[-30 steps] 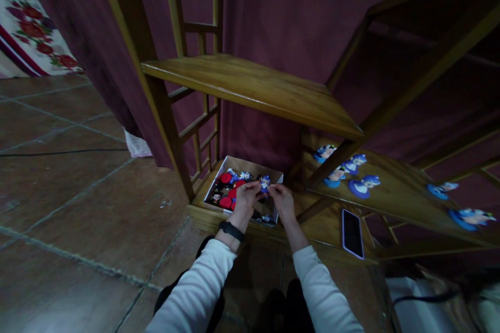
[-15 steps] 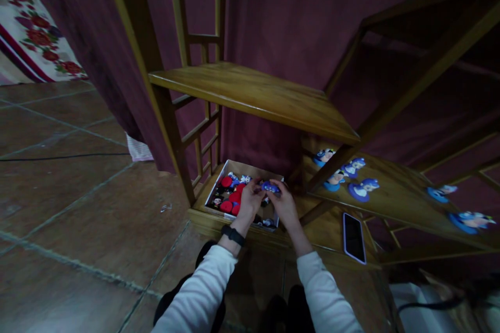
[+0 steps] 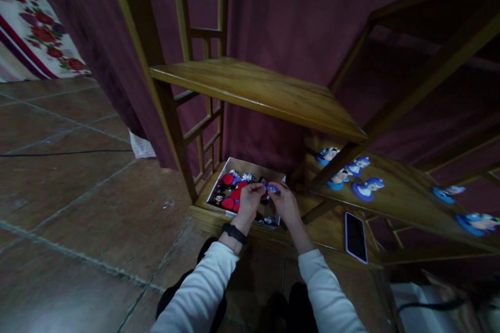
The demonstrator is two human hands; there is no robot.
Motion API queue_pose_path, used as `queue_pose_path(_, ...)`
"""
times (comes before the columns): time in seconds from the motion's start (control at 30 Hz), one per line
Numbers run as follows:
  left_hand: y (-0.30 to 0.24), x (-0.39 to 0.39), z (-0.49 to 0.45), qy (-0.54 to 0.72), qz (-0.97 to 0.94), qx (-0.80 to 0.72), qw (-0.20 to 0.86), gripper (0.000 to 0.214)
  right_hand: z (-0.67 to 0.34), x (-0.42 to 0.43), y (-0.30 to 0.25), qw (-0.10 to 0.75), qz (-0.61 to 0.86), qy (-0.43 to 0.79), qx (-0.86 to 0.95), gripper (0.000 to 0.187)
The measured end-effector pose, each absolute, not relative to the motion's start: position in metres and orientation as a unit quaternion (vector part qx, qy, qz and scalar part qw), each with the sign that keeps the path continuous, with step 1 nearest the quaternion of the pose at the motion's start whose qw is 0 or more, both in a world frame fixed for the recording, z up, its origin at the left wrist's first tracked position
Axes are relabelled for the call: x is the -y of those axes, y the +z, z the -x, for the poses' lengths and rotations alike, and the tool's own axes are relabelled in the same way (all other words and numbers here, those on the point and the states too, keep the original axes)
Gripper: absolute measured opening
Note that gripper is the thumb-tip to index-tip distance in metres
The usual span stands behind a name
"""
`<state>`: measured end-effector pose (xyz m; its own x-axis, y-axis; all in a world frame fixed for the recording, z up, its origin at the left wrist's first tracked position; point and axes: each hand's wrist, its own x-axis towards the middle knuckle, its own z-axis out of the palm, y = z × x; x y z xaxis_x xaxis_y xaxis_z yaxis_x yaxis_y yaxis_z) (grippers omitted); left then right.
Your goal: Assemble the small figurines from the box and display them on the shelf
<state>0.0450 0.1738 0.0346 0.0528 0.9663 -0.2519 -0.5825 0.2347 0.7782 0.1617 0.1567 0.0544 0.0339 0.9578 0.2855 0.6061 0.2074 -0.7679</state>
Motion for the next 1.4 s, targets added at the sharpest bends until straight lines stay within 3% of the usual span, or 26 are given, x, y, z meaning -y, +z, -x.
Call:
queue_pose_path(0.23, 0.029, -0.175, -0.042, 0.548, -0.217, -0.4, 0.702, 0.022, -0.163, -0.155, 0.047, 0.421, 0.583, 0.251, 0.648, 0.03)
queue_pose_path(0.43, 0.03, -0.182, -0.036, 0.5, -0.149, -0.375, 0.766, 0.013, -0.166, -0.157, 0.041, 0.484, 0.57, 0.339, 0.571, 0.056)
queue_pose_path(0.63, 0.033, -0.182, -0.03, 0.474, -0.114, -0.355, 0.798, 0.012, -0.167, -0.16, 0.035, 0.523, 0.545, 0.443, 0.483, 0.041)
queue_pose_path(0.83, 0.04, -0.176, -0.036, 0.492, -0.196, -0.386, 0.755, 0.019, -0.167, -0.161, 0.031, 0.545, 0.57, 0.478, 0.388, 0.037)
queue_pose_path(1.0, 0.047, -0.172, -0.042, 0.48, -0.41, -0.444, 0.636, 0.024, -0.169, -0.161, 0.03, 0.557, 0.556, 0.478, 0.389, 0.033)
queue_pose_path(1.23, 0.057, -0.158, -0.041, 0.295, -0.708, -0.576, 0.285, 0.036, -0.166, -0.162, 0.029, 0.57, 0.542, 0.485, 0.383, 0.02)
queue_pose_path(1.4, 0.058, -0.15, -0.042, 0.228, -0.787, -0.559, 0.125, 0.046, -0.164, -0.163, 0.027, 0.578, 0.51, 0.514, 0.377, 0.025)
